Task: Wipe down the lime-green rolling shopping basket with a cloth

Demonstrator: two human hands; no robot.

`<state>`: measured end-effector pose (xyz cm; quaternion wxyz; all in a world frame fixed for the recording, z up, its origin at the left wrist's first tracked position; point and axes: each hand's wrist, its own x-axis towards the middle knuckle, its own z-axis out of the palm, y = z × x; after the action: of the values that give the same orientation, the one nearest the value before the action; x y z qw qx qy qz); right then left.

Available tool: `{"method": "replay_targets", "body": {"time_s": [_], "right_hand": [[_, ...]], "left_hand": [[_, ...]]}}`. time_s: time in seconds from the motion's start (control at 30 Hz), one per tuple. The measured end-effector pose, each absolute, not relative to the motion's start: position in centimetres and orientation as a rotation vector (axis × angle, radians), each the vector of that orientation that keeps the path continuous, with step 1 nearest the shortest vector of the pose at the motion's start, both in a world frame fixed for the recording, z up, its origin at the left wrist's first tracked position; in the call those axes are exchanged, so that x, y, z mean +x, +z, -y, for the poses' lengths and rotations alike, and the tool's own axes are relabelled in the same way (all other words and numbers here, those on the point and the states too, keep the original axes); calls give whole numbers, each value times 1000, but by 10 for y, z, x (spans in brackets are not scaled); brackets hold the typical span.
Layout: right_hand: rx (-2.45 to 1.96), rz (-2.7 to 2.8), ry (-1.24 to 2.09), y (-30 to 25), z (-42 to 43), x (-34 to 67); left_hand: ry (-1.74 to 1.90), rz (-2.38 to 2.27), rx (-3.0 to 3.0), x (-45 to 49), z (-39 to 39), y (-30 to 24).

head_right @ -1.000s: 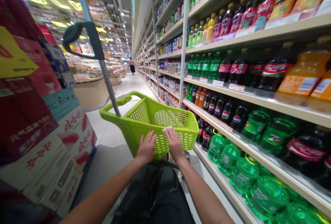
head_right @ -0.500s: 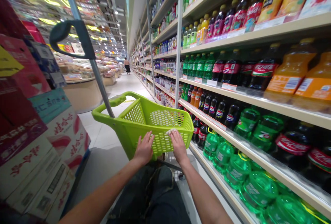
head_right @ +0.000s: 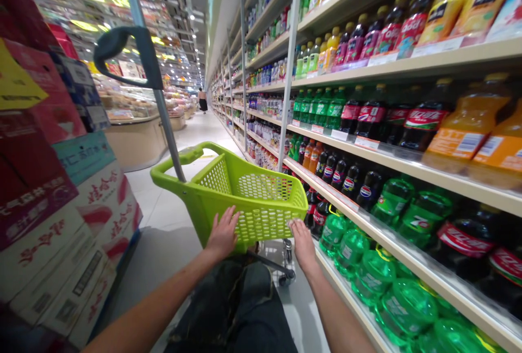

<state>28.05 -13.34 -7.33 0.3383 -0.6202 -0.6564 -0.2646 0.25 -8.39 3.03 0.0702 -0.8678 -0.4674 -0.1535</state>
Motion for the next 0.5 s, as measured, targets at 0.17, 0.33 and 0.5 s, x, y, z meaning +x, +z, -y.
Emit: {"method": "replay_targets", "body": {"time_s": [0.17, 0.33, 0.5], "right_hand": [[-1603, 1576, -738, -59, 128, 285], [-1635, 1513, -734, -46, 124, 285], [-1622, 1381, -742, -43, 121, 305]], "left_hand": [[-515, 1405, -2610, -6, 75, 23], [-565, 1418, -2587, -20, 73, 28], [-683, 1295, -2483, -48, 62, 57]]}}
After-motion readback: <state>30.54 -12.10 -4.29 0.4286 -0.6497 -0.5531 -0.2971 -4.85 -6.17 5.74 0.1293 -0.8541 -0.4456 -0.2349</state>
